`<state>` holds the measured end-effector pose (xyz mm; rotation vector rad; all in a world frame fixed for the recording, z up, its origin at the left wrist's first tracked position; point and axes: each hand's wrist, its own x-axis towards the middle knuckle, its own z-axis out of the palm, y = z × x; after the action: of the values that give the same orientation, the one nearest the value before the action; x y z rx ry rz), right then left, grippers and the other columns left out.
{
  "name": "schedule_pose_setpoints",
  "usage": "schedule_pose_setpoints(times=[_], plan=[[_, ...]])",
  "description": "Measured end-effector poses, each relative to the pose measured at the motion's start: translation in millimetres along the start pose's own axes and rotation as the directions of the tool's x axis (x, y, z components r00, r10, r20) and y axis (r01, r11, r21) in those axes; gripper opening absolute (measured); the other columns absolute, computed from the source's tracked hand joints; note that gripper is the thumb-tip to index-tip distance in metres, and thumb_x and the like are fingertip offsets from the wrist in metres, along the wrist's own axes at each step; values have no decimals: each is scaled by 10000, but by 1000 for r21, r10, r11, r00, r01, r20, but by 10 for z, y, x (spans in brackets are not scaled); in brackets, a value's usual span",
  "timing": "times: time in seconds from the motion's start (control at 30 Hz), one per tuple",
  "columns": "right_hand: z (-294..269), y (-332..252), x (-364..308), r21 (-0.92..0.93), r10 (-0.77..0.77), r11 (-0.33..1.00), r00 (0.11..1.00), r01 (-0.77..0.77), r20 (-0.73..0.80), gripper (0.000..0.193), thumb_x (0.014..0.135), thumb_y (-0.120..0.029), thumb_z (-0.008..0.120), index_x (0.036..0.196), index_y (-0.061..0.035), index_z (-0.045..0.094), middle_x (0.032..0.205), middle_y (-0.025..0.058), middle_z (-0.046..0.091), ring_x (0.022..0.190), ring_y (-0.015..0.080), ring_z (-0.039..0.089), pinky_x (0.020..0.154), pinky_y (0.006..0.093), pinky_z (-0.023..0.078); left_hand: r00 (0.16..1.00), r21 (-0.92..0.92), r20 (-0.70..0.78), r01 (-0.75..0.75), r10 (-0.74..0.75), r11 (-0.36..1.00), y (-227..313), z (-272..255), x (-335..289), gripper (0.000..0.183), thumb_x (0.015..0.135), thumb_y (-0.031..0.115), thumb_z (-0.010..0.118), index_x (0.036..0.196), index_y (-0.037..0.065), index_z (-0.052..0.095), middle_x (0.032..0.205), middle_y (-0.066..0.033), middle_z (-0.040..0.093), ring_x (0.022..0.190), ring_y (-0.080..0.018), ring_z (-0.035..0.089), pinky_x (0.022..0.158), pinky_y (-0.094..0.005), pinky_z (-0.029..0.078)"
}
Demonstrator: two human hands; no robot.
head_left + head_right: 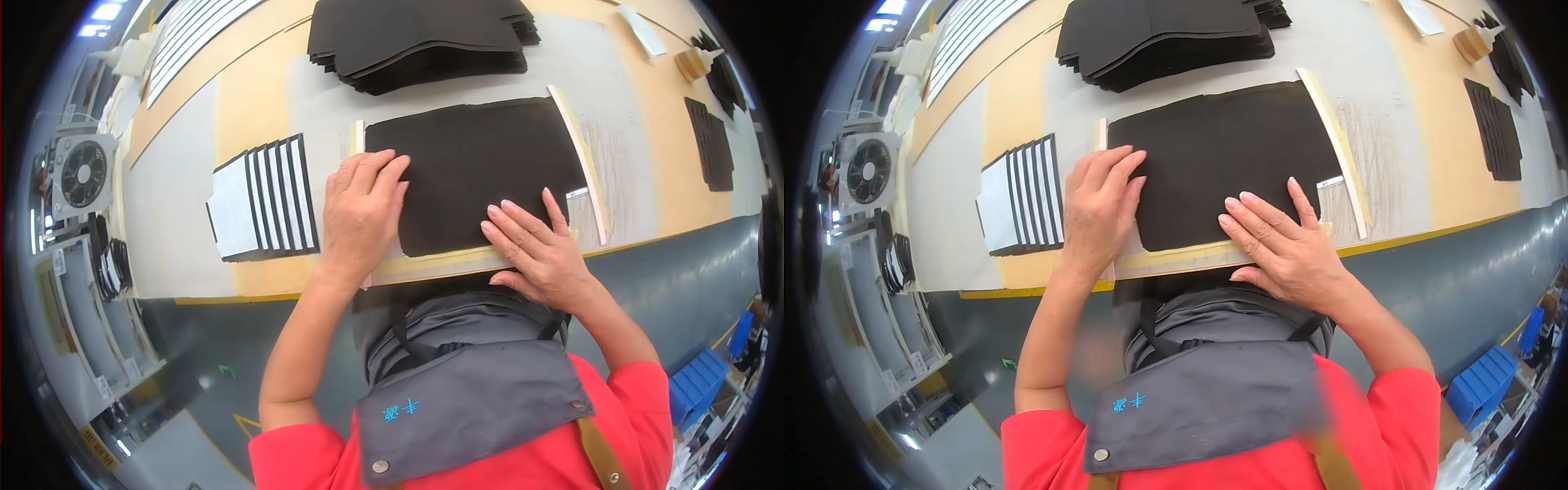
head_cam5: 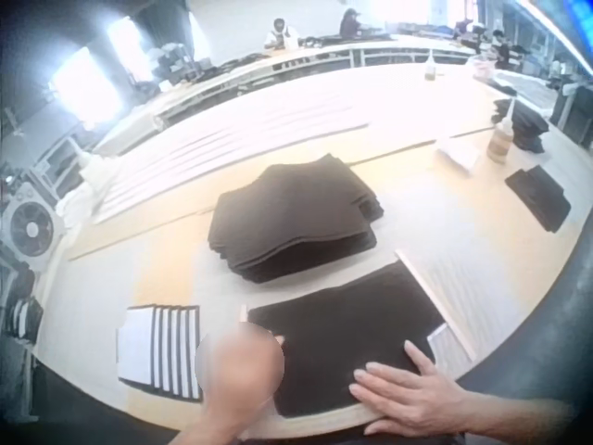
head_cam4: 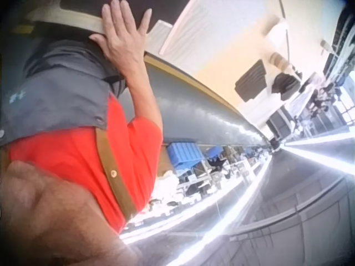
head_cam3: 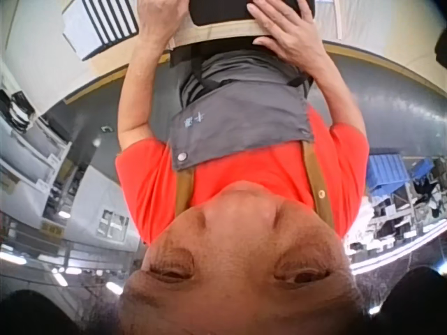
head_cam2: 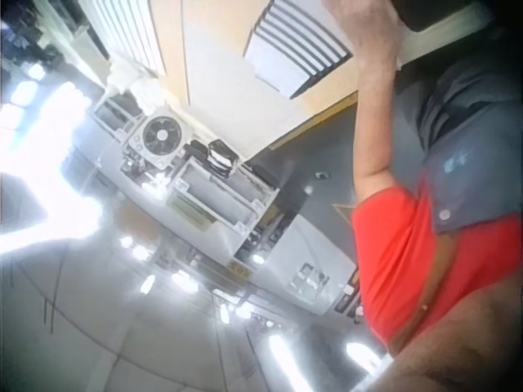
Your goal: The person assembles black rectangular components by hand on a workbench. They pick up a black sheet, place it on a template, and press it down to adhere it to a white backing. The person repeats this process for multiple units, stacking the finished items on the table.
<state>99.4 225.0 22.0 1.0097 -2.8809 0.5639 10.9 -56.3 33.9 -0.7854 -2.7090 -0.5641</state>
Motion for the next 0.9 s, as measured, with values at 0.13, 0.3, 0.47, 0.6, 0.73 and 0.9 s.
schedule_pose_setpoints(times=[0.13,0.3,0.47,0.6,0.73,0.9], plan=[[14,3,9,-1,-10,1000,1000,9,-12,696,912,-497,678,1472,-100,564,1534,53,537,1467,220,452,1256,626,178,996,-111,-21,-84,82,990,171,212,220,367,877,48,736,1240,60,677,1236,-92,664,1167,-298,621,998,-410,478],[21,8,9,-7,-12,1000,1000,12,-9,671,933,-511,653,1459,-101,576,1525,51,544,1463,221,457,1251,626,187,987,-108,-36,-162,159,981,267,469,413,382,908,87,717,1282,68,643,1317,-79,642,1234,-276,598,1027,-398,461],[20,11,13,-5,-13,1000,1000,13,-12,681,935,-533,641,1446,-87,585,1501,68,568,1444,244,481,1244,628,197,990,-81,12,-142,144,986,254,519,431,378,927,117,695,1298,87,631,1354,-70,626,1259,-271,575,1048,-401,439],[7,7,15,2,-11,1000,1000,11,-4,690,932,-544,635,1444,-85,584,1498,72,570,1435,254,491,1242,629,201,991,-84,18,-132,134,988,261,522,431,375,924,121,691,1293,92,631,1360,-74,625,1254,-282,576,1051,-411,433],[-21,7,17,31,-1,1000,1000,1,0,651,939,-463,659,1460,-85,565,1508,62,559,1439,231,486,1244,626,194,988,-128,-14,-152,152,980,244,542,438,368,919,123,691,1281,87,631,1359,-86,628,1247,-298,581,1039,-419,439],[-47,27,4,171,46,984,999,-41,-23,572,882,-67,664,1442,-43,555,1467,90,593,1417,256,517,1245,602,212,988,-127,32,-143,148,981,200,521,394,443,914,196,729,1333,96,624,1409,-90,612,1276,-311,564,1068,-434,431]])
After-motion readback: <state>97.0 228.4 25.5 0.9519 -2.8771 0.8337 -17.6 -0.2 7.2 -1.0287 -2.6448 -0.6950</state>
